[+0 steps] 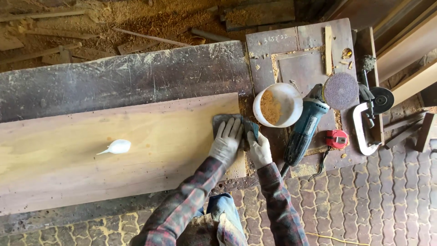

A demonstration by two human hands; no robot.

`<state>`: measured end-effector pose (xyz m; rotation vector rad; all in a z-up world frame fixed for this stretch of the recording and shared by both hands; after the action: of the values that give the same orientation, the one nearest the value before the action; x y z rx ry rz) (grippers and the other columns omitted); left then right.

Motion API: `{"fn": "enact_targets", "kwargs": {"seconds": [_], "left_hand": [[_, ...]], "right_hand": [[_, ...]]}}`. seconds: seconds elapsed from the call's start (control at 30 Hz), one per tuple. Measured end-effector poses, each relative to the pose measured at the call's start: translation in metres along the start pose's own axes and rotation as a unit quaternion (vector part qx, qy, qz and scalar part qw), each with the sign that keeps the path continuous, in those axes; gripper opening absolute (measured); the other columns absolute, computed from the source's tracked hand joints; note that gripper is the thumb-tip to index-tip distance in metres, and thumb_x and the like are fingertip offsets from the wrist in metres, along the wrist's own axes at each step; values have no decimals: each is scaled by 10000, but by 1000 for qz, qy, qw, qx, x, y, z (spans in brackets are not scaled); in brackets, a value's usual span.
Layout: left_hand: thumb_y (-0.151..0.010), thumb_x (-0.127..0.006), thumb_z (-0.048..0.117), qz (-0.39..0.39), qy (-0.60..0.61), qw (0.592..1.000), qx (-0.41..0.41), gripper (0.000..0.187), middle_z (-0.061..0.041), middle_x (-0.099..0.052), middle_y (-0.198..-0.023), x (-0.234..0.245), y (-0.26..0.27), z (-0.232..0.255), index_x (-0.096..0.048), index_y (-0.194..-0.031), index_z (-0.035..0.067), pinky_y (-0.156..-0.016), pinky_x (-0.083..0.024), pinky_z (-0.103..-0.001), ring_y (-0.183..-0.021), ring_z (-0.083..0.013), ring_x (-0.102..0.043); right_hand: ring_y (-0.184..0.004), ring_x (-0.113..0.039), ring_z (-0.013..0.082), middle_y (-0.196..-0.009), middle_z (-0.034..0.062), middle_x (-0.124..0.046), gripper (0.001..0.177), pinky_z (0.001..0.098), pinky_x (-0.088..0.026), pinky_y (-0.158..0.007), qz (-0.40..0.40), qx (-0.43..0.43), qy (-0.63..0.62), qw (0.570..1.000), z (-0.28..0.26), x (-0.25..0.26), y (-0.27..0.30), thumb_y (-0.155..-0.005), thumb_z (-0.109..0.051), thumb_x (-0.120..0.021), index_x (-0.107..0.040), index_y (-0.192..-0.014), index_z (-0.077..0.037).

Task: Applying filler and then scraping and sanding a wooden plank to create a smooth finish.

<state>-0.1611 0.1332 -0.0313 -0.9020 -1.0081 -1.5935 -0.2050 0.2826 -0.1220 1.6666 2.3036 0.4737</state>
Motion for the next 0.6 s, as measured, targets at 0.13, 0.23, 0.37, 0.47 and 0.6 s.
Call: {"fn": "enact_targets", "kwargs": {"seconds": [0.13, 0.23, 0.37, 0.47, 0.6], "left_hand": [[-823, -604, 212, -53, -71, 992, -89, 796, -231, -248, -1638, -4, 34, 8, -357, -1554, 17, -1229, -175, -514, -1505, -375, -253], [-871, -560, 182, -78, 25, 996, -21, 760, -155, -267, -1666, -2, 50, -29, -338, -1590, 80, -1285, -139, -525, -1579, -339, -224], [-912, -514, 201, 84, -91, 990, 63, 719, -212, -216, -1669, 19, 41, -83, -314, -1580, 26, -1258, -133, -530, -1542, -368, -205], [-876, -531, 176, 14, -57, 998, 30, 758, -232, -214, -1660, 8, 8, -86, -326, -1583, -10, -1246, -142, -536, -1549, -365, -199], [-922, -536, 176, 36, -22, 999, -5, 672, -187, -292, -1661, 12, -51, -51, -385, -1555, 7, -1273, -187, -489, -1554, -323, -270]], "right_hand": [[-843, -551, 118, -984, 3, -671, 268, 283, -469, -734, 7, -30, 61, 998, -24, -5, 3, -1084, -161, -589, -717, -1251, 5], [-790, -526, 126, -936, -9, -620, 216, 284, -454, -700, 21, -36, -124, 991, -43, -25, -12, -1136, -166, -588, -672, -1167, 31], [-886, -608, 164, -977, 17, -695, 210, 301, -494, -822, 73, 112, 232, 964, -89, -51, -42, -1080, -130, -565, -683, -1188, 6], [-1011, -613, 172, -1109, 64, -700, 256, 315, -488, -910, 67, 151, 192, 967, -93, -51, -52, -1061, -110, -566, -659, -1255, 29], [-1134, -556, 159, -1251, 108, -656, 335, 302, -455, -992, 72, 101, 126, 984, -87, -44, -53, -1020, -105, -589, -592, -1323, 38]]}}
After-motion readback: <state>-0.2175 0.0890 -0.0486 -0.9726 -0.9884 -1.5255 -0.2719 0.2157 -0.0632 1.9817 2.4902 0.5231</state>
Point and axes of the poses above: each hand's wrist, its own y-axis away from the middle knuckle, its own x-axis out of the back of the hand, z = x × y, the point moved 6 cm from there along -y, towards the middle knuckle
